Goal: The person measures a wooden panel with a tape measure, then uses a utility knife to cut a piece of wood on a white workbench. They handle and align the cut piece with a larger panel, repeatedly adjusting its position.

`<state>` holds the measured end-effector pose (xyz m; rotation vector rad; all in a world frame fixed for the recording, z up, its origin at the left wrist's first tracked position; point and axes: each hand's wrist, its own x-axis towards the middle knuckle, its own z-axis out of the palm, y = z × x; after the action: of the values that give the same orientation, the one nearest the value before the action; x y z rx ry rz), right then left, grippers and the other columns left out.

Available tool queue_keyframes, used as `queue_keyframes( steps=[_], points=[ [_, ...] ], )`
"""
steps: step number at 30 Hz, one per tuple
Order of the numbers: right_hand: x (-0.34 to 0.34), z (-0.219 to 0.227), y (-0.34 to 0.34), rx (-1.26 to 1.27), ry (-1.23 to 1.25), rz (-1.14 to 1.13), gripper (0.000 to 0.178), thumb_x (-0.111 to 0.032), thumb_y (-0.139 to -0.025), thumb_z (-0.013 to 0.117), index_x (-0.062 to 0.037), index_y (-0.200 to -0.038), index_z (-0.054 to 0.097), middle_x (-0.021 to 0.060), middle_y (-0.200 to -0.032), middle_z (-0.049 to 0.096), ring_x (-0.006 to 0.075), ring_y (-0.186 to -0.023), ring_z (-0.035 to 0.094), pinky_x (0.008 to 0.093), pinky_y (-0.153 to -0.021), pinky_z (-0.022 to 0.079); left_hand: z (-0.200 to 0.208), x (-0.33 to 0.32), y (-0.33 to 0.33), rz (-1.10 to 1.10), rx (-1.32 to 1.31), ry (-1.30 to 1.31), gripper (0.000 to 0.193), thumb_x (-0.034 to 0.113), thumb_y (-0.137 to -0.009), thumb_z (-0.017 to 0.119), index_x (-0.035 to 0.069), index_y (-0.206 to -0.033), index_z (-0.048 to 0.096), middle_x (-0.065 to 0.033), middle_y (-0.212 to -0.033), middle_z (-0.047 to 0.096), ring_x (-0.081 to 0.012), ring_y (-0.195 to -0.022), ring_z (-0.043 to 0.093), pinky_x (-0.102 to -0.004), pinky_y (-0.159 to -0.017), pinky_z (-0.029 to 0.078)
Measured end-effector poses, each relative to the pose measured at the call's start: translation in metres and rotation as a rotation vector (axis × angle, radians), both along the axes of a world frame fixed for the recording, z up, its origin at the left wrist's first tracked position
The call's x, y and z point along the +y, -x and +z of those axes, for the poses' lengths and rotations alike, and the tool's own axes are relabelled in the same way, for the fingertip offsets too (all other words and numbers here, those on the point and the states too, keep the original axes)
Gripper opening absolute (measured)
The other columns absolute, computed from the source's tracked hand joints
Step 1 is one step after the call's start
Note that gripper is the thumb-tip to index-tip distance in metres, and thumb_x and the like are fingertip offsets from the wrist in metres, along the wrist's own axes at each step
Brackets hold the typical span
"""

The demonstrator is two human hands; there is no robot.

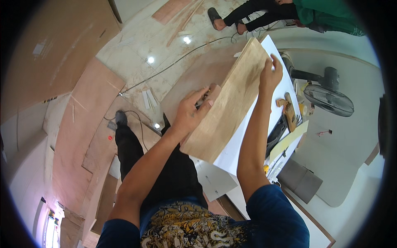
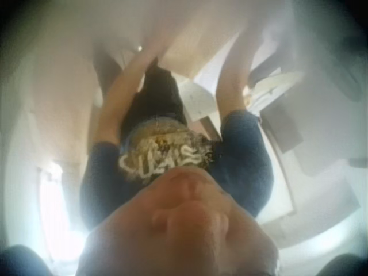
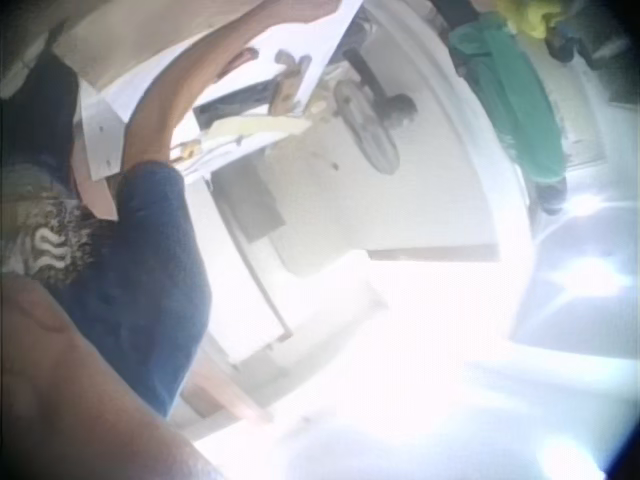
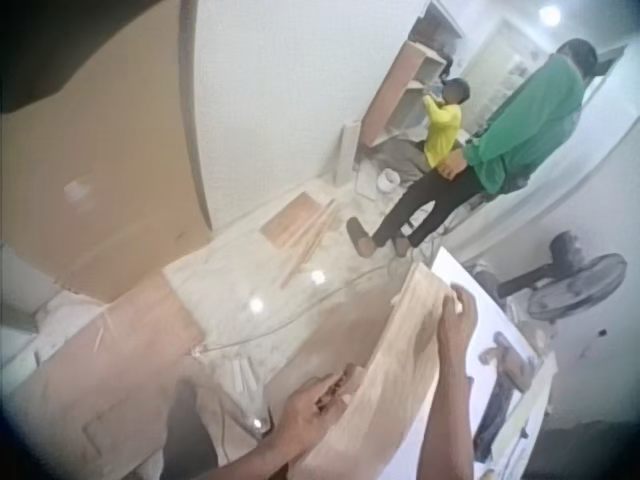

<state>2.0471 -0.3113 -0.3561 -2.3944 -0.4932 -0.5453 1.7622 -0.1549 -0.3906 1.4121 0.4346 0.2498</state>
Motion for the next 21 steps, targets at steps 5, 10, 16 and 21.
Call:
queue_keyframes(
  steps=[5, 10, 16, 21],
  points=[
    [0.045, -0.038, -0.062, 0.101, 0.249, -0.425, 0.036, -0.03, -0.093, 0.061, -0.014, -0.122, 0.075, 0.0138, -0.125, 0.071, 0.033, -0.119, 0.065, 0.0518, -0.104, 0.044, 0.001, 0.003, -0.007, -0.052, 0.067, -0.063, 0.049, 0.017, -0.095, 0.072, -0.006, -0.137, 0.061, -0.0165, -0.102, 0.065, -0.0232, -0.095, 0.062, -0.0327, -0.087, 0.048],
    [0.05, -0.051, -0.064, 0.214, 0.326, -0.377, 0.033, -0.033, -0.094, 0.057, -0.023, -0.117, 0.078, 0.0103, -0.123, 0.07, 0.0322, -0.119, 0.064, 0.0562, -0.104, 0.038, -0.01, 0.005, -0.006, -0.077, 0.028, -0.057, 0.052, 0.012, -0.092, 0.073, -0.008, -0.138, 0.06, -0.0154, -0.098, 0.063, -0.0213, -0.088, 0.06, -0.0311, -0.081, 0.047],
    [0.06, -0.042, -0.062, 0.256, 0.379, -0.43, 0.031, -0.029, -0.097, 0.055, -0.0176, -0.116, 0.076, 0.0102, -0.122, 0.067, 0.0329, -0.122, 0.058, 0.0566, -0.107, 0.034, -0.007, 0.006, -0.05, -0.101, 0.021, -0.082, 0.055, 0.012, -0.092, 0.074, -0.009, -0.14, 0.059, -0.0132, -0.095, 0.059, -0.0184, -0.084, 0.056, -0.0286, -0.077, 0.045],
    [0.067, -0.033, -0.058, 0.226, 0.379, -0.432, 0.024, -0.023, -0.099, 0.056, -0.0139, -0.11, 0.076, 0.0095, -0.115, 0.065, 0.032, -0.118, 0.057, 0.0545, -0.107, 0.032, -0.017, 0.006, -0.102, -0.08, -0.009, -0.123, 0.053, 0.013, -0.094, 0.072, -0.009, -0.14, 0.059, -0.0128, -0.093, 0.057, -0.0174, -0.081, 0.053, -0.0284, -0.073, 0.044]
  ],
)
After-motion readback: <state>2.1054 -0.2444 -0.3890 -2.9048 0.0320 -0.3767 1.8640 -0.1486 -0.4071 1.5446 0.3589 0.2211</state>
